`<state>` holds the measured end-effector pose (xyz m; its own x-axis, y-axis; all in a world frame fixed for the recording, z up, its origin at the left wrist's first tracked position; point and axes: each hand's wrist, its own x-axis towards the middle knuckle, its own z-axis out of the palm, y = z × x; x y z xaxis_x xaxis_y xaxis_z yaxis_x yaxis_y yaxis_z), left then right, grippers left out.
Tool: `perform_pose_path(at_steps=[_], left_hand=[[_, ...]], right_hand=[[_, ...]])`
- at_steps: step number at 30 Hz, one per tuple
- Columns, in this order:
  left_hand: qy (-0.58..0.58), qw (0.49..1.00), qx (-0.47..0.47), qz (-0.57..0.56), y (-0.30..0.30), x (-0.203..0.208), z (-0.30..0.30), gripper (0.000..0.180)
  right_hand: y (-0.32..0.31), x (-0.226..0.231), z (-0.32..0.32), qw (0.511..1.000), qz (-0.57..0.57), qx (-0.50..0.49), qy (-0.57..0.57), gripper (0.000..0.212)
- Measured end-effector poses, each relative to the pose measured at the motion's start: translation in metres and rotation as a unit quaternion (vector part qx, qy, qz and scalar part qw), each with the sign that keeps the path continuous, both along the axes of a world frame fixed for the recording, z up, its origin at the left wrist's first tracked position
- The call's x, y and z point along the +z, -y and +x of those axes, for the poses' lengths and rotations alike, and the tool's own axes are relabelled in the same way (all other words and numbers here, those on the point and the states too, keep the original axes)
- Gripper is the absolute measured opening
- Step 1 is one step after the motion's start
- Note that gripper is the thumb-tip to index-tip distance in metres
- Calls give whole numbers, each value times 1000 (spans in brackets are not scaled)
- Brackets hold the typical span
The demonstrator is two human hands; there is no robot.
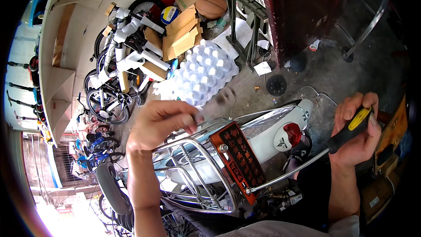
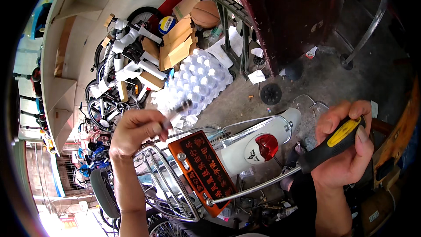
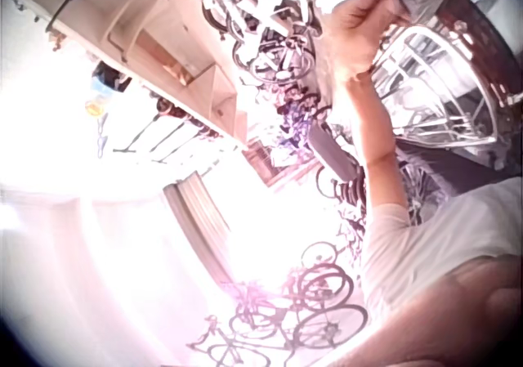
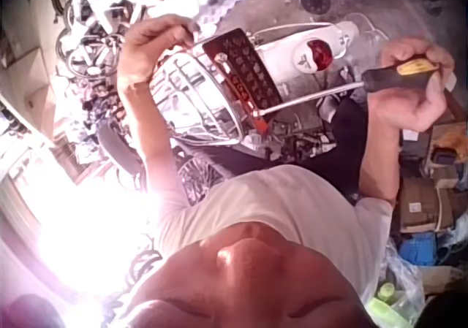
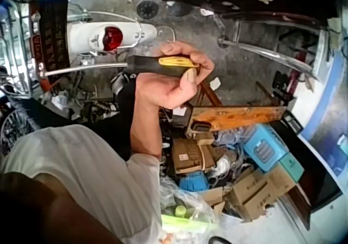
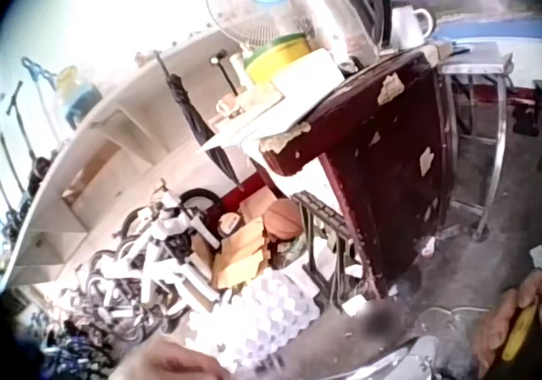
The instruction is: The person aligns a bracket and fastens a reflector plate onto the bicycle rear rack using a screwdriver, then retrieves a wrench from a tool tray and tightens the bracket.
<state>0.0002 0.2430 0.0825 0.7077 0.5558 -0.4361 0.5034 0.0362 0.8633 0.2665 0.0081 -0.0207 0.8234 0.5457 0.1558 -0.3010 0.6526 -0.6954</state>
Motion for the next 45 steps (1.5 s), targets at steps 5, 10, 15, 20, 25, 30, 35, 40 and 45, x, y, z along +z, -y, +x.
perform_pose_path(at_steps=[5,10,15,20,25,30,35,40,45], left_hand=[[40,995,90,7,2,-7,-2,12],[31,998,40,32,5,-2,0,12],[-46,993,-79,79,0,6,2,13],[22,997,-20,73,-2,-3,-3,14],[56,983,144,98,-1,-11,0,14],[61,998,-21,5,2,-3,-4,16],[1,995,-27,93,1,-2,-1,11],[36,996,60,61,3,-7,0,15],[39,995,-93,26,2,1,0,10]], right_hand=[[-2,-4,0,1000,0,14,8,22],[5,-3,3,999,12,49,21,24],[0,-4,4,997,10,48,58,24],[-3,-7,6,995,15,46,91,24],[1,-7,9,995,10,46,91,25],[2,-6,9,994,14,55,91,25],[4,-6,8,996,-3,47,72,28],[5,-8,10,995,12,46,92,25],[4,-7,10,994,17,58,95,24]])
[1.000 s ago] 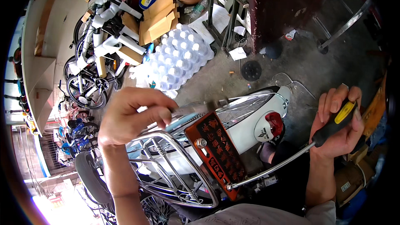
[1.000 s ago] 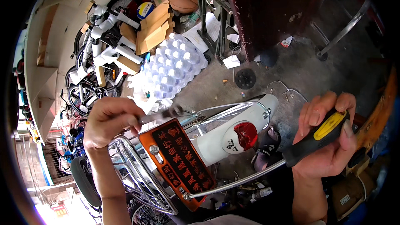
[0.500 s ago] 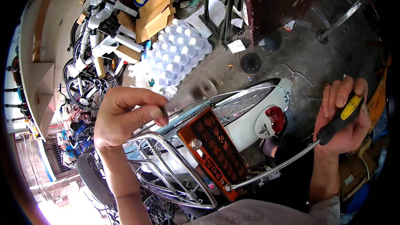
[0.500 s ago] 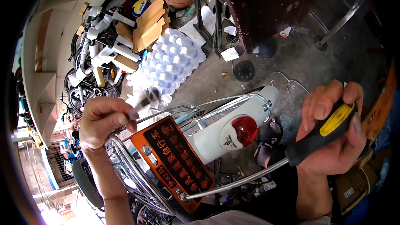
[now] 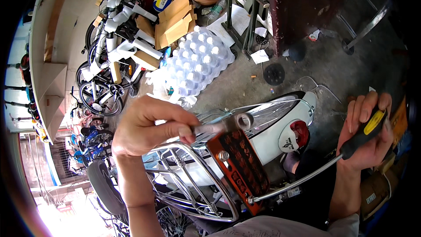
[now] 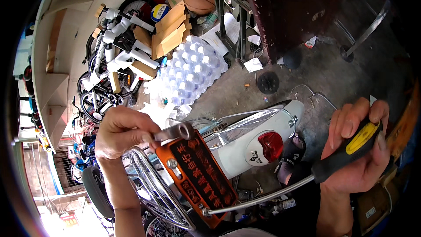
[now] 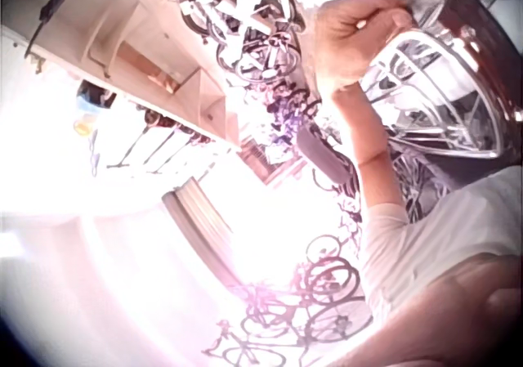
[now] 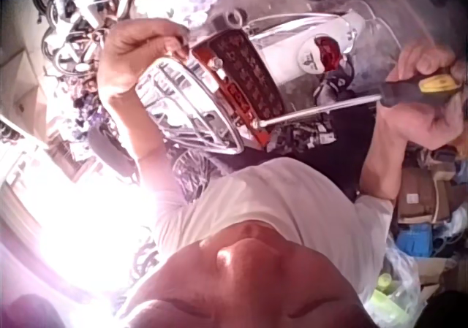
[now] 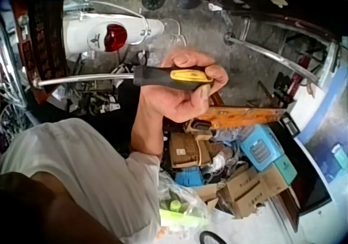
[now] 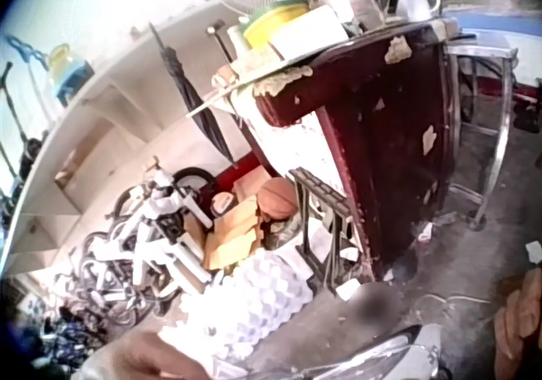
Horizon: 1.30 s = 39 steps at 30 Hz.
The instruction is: The person aligns a bracket and fastens a reflector plate onto the bicycle rear rack using a screwdriver, then retrieves a wrench from a tool tray and tightens the bracket.
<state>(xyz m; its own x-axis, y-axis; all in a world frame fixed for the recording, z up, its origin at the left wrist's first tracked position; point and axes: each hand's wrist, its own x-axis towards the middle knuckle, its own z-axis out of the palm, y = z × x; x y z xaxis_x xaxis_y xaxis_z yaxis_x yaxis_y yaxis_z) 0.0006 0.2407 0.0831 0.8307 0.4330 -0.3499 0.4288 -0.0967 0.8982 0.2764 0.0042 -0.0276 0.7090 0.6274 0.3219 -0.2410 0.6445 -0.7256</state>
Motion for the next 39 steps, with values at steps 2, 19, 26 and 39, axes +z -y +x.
perform_pose_path(at_steps=[2,19,26,39], left_hand=[[1,994,108,36,5,-4,0,11],[-14,999,2,35,1,-2,9,11],[78,988,-122,46,-16,-12,-5,11],[22,995,-25,96,-8,-6,-3,20]], right_hand=[[0,-1,0,1000,1,-2,3,24],[3,1,4,1000,3,-5,-10,21],[-4,10,-3,999,-13,-12,-29,26],[-5,10,-11,998,-40,-31,-25,22]])
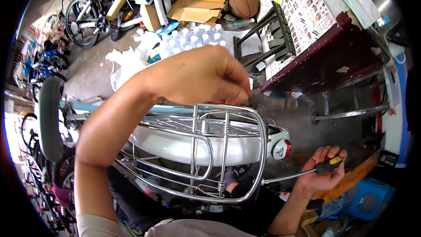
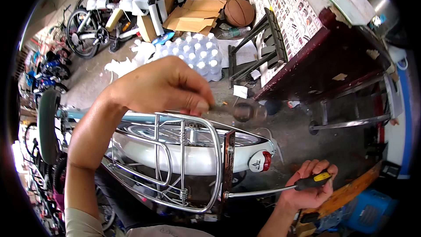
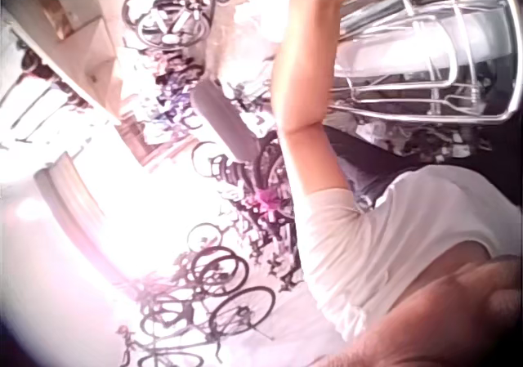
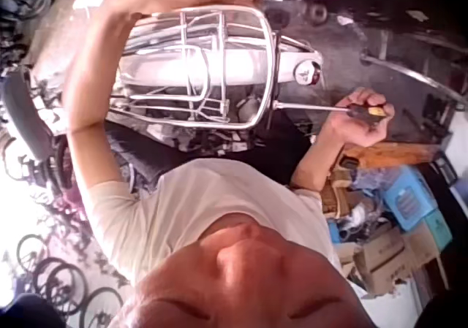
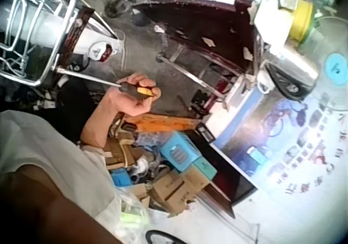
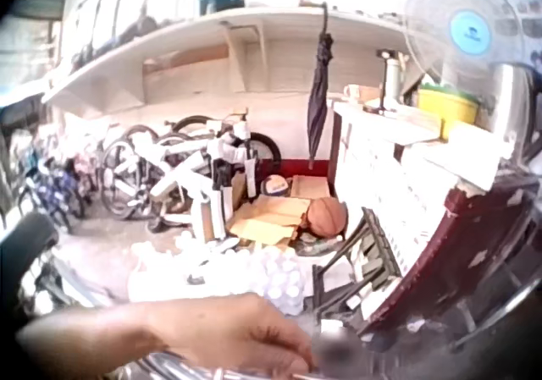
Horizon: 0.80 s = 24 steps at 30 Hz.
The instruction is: The person aligns a bracket and fastens a reflector plate onto the bicycle rear rack using a screwdriver, then retrieves a wrench from a tool tray and tightens the bracket.
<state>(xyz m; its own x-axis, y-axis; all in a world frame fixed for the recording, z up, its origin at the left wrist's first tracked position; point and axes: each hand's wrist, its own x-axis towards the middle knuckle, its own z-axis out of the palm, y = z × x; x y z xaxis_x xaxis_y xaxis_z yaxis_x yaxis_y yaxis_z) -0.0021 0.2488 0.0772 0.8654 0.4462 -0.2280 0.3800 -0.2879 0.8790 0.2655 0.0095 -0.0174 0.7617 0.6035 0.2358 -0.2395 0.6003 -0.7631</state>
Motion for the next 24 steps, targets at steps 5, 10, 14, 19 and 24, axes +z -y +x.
perform_pose_path(at_steps=[5,10,14,19,24], left_hand=[[43,997,-61,21,-5,-6,-1,17],[54,997,-46,14,-3,-11,7,19],[39,992,105,63,-5,-16,5,22],[57,995,-73,20,-3,-3,1,24],[66,995,-63,40,2,-10,5,24]], right_hand=[[0,-2,4,999,14,9,-31,21],[3,-1,7,1000,19,10,-16,22],[2,-3,5,1000,0,1,-19,21],[2,1,1,1000,-2,9,-3,19],[3,-1,2,999,-16,-38,-17,19]])
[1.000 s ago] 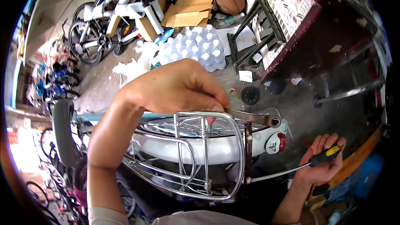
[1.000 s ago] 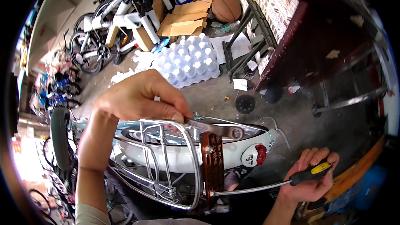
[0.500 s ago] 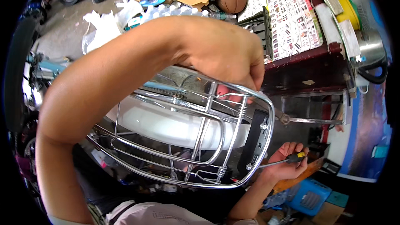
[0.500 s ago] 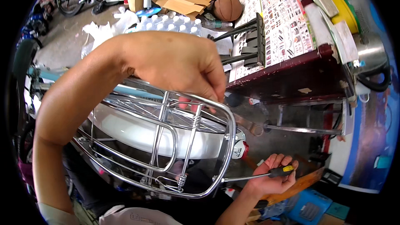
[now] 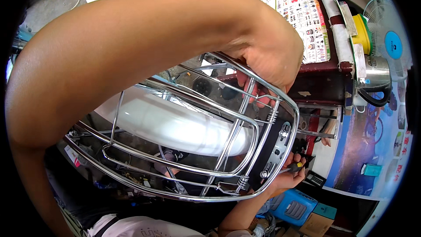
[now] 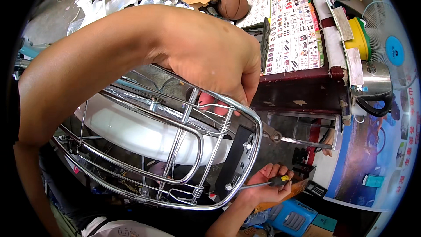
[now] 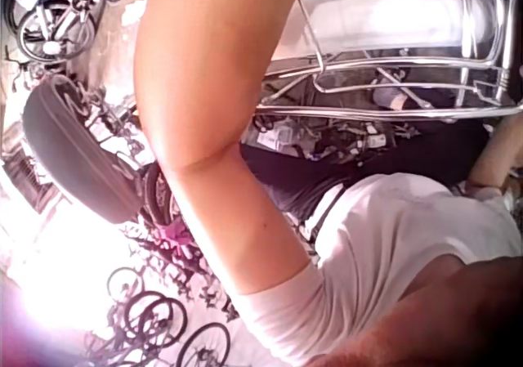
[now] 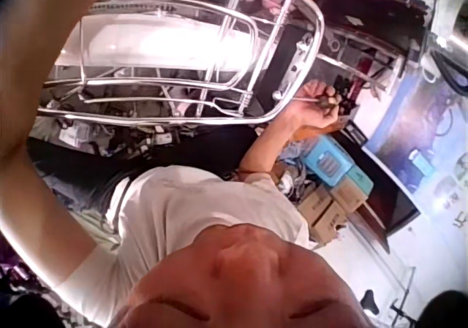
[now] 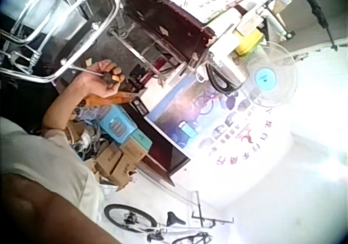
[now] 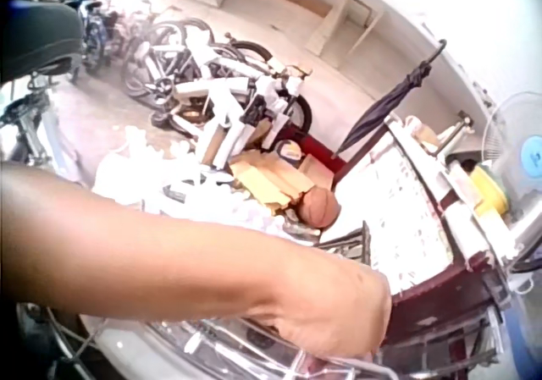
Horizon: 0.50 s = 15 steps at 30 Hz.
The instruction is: The person aligns a bracket and fastens a reflector plate onto the bicycle rear rack using a screwdriver, then retrieves a wrench from a tool tray and tightens the bracket.
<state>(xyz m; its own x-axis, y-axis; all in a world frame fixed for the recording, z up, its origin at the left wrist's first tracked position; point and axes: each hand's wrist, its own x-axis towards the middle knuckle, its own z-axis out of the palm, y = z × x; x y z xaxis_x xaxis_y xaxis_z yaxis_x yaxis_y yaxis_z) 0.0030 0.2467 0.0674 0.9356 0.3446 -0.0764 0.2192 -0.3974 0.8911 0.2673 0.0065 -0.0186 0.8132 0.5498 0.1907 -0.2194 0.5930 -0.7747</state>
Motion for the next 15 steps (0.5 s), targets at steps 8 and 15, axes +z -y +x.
perform_pose_path(at_steps=[8,15], left_hand=[[-34,996,52,66,1,1,0,25],[-38,986,99,129,-5,-10,-1,24]], right_hand=[[-3,-3,4,1000,6,14,-21,21],[-5,2,0,999,34,18,-31,19]])
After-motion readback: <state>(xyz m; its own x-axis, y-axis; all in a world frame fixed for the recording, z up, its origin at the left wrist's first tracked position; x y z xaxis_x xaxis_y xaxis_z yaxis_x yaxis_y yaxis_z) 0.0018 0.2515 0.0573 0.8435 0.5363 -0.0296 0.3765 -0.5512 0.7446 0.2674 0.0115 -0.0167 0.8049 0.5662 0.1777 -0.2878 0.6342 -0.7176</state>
